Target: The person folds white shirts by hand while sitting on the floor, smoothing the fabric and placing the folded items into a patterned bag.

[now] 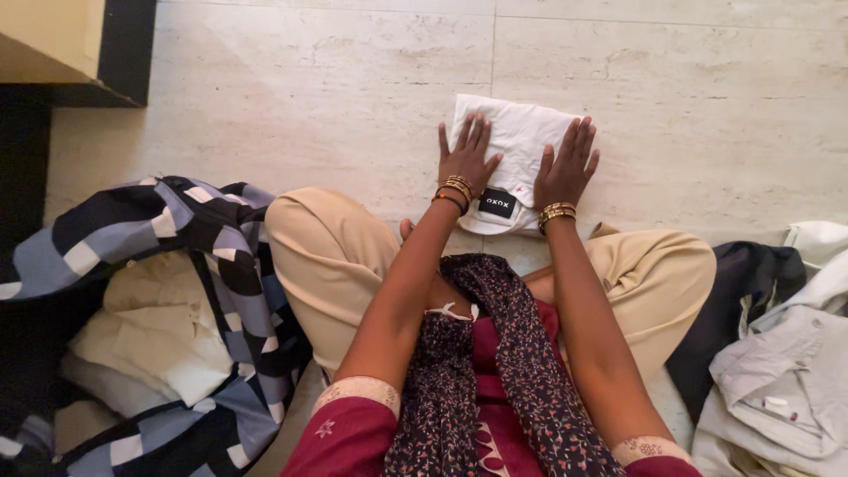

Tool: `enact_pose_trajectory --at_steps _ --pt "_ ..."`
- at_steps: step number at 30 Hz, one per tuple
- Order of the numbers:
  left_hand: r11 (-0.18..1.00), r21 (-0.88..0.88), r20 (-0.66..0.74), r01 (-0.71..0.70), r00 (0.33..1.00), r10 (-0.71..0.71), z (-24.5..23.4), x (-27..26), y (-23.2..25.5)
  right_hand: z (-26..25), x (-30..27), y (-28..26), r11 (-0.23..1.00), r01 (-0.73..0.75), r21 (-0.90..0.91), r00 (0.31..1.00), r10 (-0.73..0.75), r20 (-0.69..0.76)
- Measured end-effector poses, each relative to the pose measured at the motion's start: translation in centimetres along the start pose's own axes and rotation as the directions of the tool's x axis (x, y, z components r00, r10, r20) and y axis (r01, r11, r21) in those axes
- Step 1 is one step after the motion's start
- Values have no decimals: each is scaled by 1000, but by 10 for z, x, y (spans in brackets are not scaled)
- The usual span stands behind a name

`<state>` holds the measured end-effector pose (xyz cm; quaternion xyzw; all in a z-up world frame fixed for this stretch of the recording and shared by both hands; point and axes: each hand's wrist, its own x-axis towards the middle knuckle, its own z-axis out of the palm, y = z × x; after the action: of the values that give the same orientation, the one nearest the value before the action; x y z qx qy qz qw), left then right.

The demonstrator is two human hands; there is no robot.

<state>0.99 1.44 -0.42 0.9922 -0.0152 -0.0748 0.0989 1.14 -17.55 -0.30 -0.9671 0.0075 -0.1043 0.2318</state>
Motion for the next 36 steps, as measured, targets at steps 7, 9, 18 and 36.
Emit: enact_pose_trajectory --at_steps 7,9,18,36 --pt "991 89 -6 -95 995 96 -3 -41 11 12 -20 -12 982 181 -60 974 -171 145" --pt "997 -39 137 -59 988 64 0 -44 10 28 -19 3 989 144 -33 960 -132 246" --pt "613 -674 -126 412 754 -645 37 -11 -71 9 -7 73 924 -367 106 924 375 -69" --pt "935 -226 -434 275 830 -349 -11 -3 -51 16 -45 30 935 233 -267 678 40 734"
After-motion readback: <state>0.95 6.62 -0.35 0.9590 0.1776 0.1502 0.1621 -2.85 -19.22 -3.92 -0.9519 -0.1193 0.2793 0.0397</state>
